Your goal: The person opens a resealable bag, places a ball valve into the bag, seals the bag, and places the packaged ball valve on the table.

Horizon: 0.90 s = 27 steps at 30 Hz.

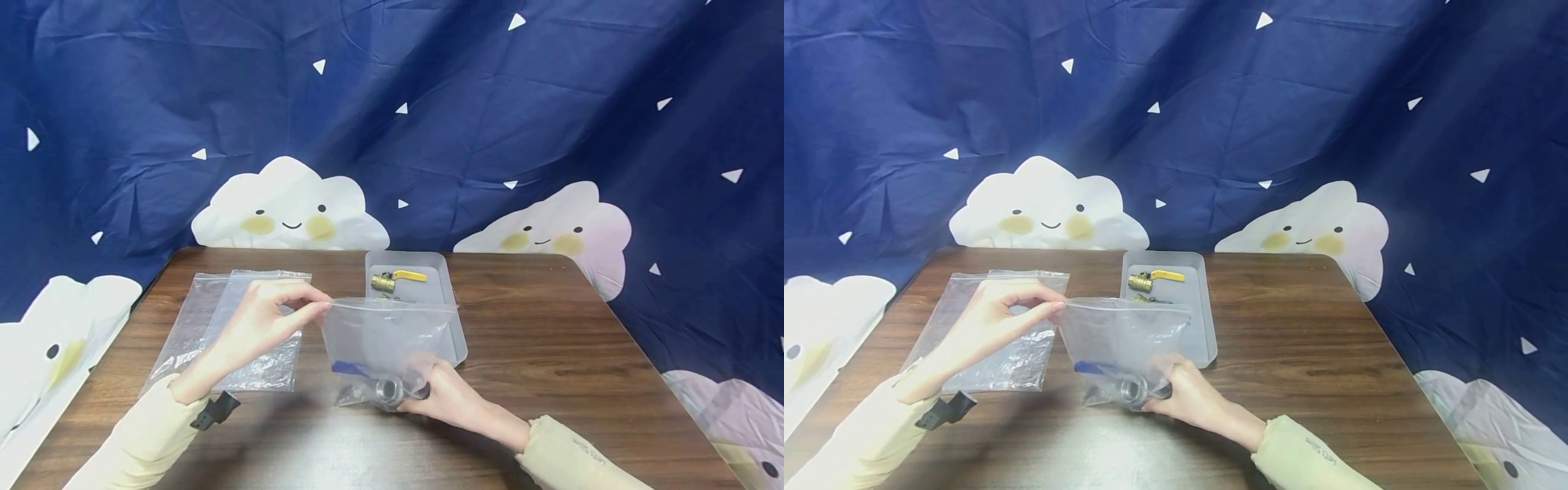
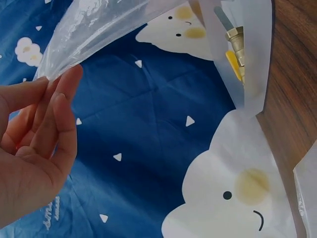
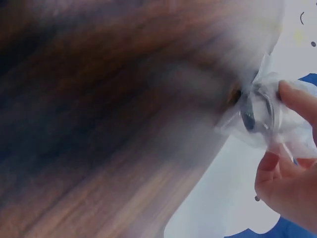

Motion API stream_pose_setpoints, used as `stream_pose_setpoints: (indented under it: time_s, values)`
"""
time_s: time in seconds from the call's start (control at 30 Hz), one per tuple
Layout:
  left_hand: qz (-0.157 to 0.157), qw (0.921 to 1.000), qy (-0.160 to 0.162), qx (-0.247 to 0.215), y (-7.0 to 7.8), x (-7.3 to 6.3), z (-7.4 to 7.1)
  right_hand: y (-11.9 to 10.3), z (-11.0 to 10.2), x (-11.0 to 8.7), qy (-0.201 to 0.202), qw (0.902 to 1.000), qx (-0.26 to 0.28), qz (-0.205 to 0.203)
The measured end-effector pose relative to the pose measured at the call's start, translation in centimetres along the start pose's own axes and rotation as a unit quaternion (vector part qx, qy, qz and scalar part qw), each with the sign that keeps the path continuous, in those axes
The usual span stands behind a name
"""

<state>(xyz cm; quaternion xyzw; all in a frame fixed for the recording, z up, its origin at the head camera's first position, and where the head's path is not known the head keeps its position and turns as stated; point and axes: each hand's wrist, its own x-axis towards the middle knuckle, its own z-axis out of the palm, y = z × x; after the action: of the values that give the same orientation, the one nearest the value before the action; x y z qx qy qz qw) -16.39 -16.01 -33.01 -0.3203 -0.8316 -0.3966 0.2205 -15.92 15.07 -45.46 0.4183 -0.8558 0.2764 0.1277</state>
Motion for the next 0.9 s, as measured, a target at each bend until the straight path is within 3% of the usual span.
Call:
stream_pose_setpoints:
  time_s: [0.27,0.5,0.77,0.9]
  values:
    - [-0.016,0.9999,-0.002,0.003,-0.4,0.0,-0.1,0.3,-1.3,0.1,-0.074,0.9946,0.067,-0.026]
    - [-0.064,0.9972,-0.039,-0.001,-1.6,0.0,0.3,0.5,-2.3,-0.3,-0.159,0.9800,0.118,-0.023]
    - [-0.125,0.9875,-0.092,-0.025,-3.6,0.0,1.2,0.5,-3.3,-1.1,-0.235,0.9548,0.181,0.019]
    - [-0.138,0.9845,-0.103,-0.031,-4.3,0.0,1.7,-0.1,-3.3,-1.6,-0.236,0.9516,0.190,0.051]
